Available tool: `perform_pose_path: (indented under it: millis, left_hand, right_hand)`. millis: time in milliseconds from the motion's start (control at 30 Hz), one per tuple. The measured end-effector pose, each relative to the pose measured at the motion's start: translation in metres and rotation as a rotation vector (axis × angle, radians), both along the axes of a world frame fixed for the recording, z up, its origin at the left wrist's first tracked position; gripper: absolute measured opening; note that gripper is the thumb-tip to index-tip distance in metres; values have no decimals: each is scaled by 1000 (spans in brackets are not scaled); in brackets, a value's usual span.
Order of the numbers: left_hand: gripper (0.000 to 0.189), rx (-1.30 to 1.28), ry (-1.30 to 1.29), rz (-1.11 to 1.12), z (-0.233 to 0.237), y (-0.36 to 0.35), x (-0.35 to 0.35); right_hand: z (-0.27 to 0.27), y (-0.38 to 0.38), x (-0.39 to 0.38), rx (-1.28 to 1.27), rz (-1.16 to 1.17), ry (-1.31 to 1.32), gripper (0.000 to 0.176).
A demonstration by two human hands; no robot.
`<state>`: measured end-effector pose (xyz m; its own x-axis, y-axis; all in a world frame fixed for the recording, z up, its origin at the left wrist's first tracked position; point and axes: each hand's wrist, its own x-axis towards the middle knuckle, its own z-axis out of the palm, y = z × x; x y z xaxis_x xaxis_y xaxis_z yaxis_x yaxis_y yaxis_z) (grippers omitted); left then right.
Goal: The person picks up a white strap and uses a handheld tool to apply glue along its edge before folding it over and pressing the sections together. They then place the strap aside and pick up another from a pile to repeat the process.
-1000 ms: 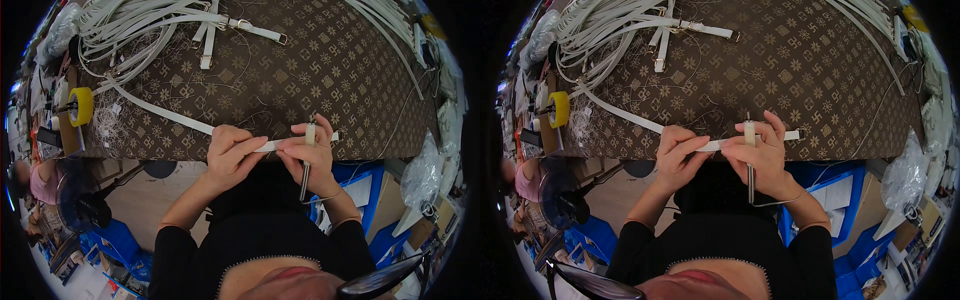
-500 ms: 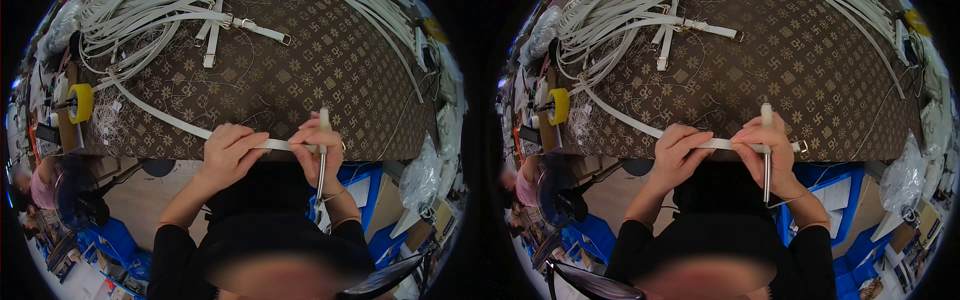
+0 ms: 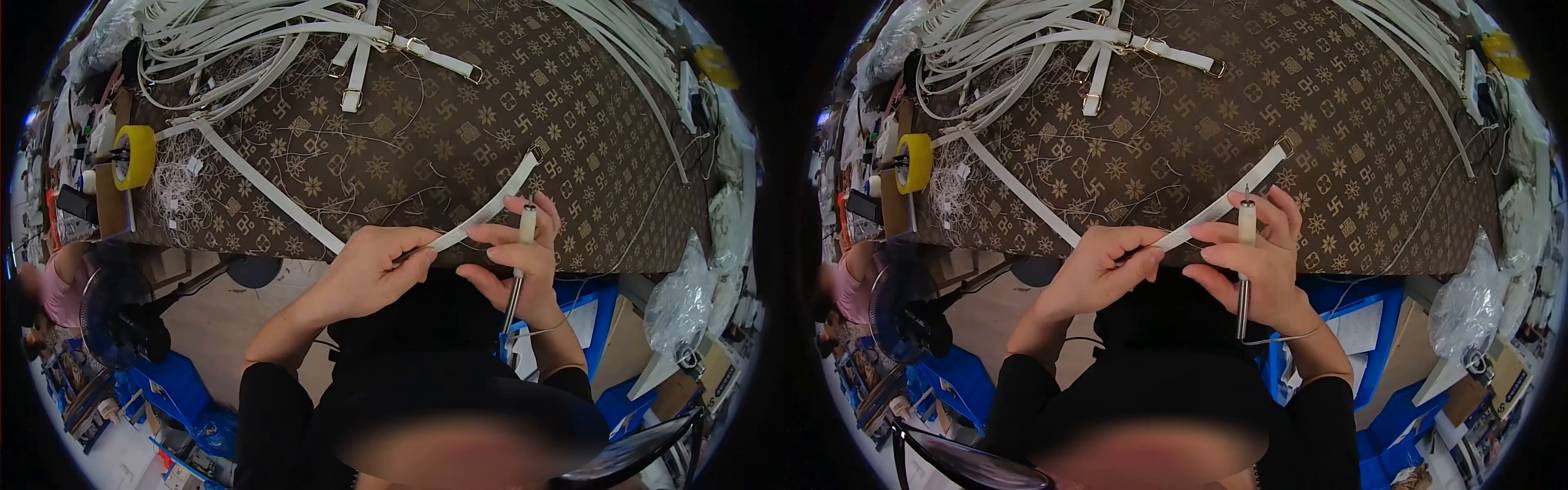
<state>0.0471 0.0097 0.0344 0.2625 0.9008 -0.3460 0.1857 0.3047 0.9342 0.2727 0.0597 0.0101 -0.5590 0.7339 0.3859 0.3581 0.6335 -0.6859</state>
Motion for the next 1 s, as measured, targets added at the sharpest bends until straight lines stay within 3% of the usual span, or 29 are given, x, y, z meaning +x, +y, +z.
perform_pose_path:
  millis: [333, 400, 800, 900, 1000]
  left_hand:
    - [19, 154, 81, 7, -5, -4, 7]
    - [19, 148, 89, 25, -5, -5, 8]
    - [20, 211, 130, 27, -14, -9, 10]
    - [20, 339, 168, 65, -16, -10, 12]
    - [20, 470, 367, 89, -13, -11, 13]
  right_hand:
    - [-3, -3, -11, 45, -33, -13, 16]
    - [-4, -4, -13, -20, -11, 70, 30]
    - [-12, 0, -10, -39, 60, 210, 30]
    - [-12, 2, -3, -58, 39, 269, 31]
    - [0, 7, -1, -114, -14, 275, 32]
